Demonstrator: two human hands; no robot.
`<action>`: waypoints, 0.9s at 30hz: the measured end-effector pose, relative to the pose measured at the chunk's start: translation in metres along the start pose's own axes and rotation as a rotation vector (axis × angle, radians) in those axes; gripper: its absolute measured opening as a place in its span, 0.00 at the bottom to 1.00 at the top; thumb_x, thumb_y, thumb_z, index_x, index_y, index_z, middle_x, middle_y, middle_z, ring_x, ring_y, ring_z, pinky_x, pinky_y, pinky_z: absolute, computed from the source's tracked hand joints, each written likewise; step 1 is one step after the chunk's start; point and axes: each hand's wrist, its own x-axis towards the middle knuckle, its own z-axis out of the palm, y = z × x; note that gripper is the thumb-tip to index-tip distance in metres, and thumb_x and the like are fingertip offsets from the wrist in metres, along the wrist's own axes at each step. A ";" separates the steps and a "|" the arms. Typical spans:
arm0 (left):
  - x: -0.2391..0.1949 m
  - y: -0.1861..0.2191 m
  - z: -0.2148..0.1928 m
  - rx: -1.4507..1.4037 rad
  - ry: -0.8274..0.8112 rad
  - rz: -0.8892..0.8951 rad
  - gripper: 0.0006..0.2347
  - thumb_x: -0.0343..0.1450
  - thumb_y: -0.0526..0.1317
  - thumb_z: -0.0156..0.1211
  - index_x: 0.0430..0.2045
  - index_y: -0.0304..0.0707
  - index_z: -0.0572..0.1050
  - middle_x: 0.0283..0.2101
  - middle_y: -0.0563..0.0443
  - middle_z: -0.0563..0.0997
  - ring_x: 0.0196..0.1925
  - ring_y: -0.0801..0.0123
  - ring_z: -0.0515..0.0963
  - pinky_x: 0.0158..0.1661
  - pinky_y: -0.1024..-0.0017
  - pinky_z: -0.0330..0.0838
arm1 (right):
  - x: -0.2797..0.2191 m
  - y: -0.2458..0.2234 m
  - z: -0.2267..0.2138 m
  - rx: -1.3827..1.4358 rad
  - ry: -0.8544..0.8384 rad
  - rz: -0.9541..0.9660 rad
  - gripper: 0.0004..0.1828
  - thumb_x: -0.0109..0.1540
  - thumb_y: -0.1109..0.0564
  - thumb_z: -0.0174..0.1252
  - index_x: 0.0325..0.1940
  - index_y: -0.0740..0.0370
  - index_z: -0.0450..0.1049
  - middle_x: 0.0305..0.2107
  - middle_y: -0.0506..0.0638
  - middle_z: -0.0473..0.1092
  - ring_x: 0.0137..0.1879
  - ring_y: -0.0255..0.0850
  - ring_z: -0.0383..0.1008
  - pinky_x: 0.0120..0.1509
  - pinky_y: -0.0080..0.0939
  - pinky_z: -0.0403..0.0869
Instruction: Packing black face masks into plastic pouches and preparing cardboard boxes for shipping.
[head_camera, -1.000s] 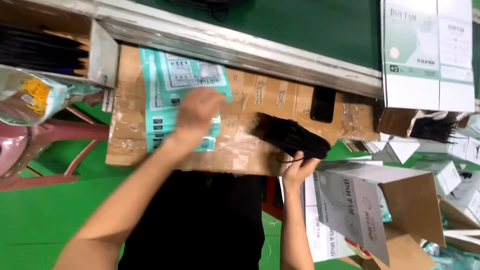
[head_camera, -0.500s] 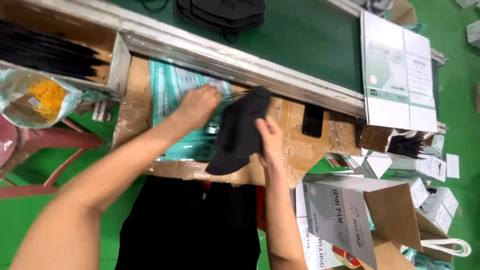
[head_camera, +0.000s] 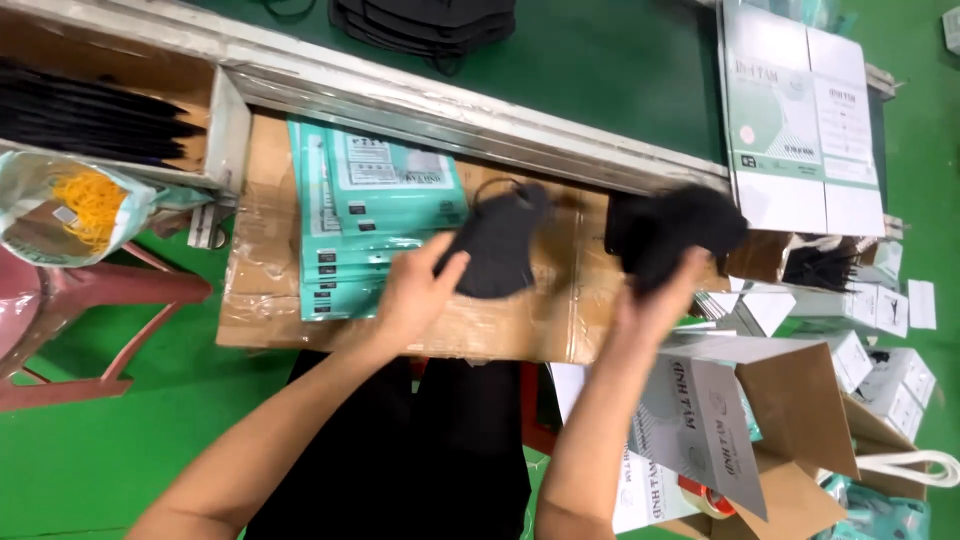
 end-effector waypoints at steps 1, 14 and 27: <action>0.001 -0.004 0.003 0.012 0.071 -0.038 0.16 0.73 0.40 0.61 0.54 0.34 0.76 0.39 0.35 0.84 0.41 0.50 0.86 0.39 0.63 0.78 | -0.009 -0.018 0.000 0.044 0.037 0.128 0.19 0.64 0.52 0.58 0.55 0.66 0.75 0.48 0.56 0.77 0.53 0.46 0.79 0.61 0.48 0.76; 0.059 -0.028 -0.067 0.698 0.130 0.509 0.06 0.65 0.35 0.67 0.32 0.37 0.80 0.35 0.48 0.82 0.40 0.54 0.82 0.42 0.63 0.76 | -0.055 0.041 -0.069 -0.860 -0.368 -0.420 0.21 0.64 0.66 0.58 0.62 0.72 0.68 0.52 0.54 0.71 0.56 0.39 0.72 0.63 0.39 0.71; 0.106 -0.073 -0.049 1.174 -0.321 0.449 0.08 0.54 0.26 0.63 0.24 0.33 0.79 0.36 0.42 0.80 0.43 0.56 0.82 0.36 0.65 0.80 | -0.044 0.081 0.020 -0.055 -0.399 0.440 0.15 0.70 0.65 0.58 0.61 0.72 0.69 0.47 0.53 0.76 0.50 0.40 0.78 0.56 0.41 0.76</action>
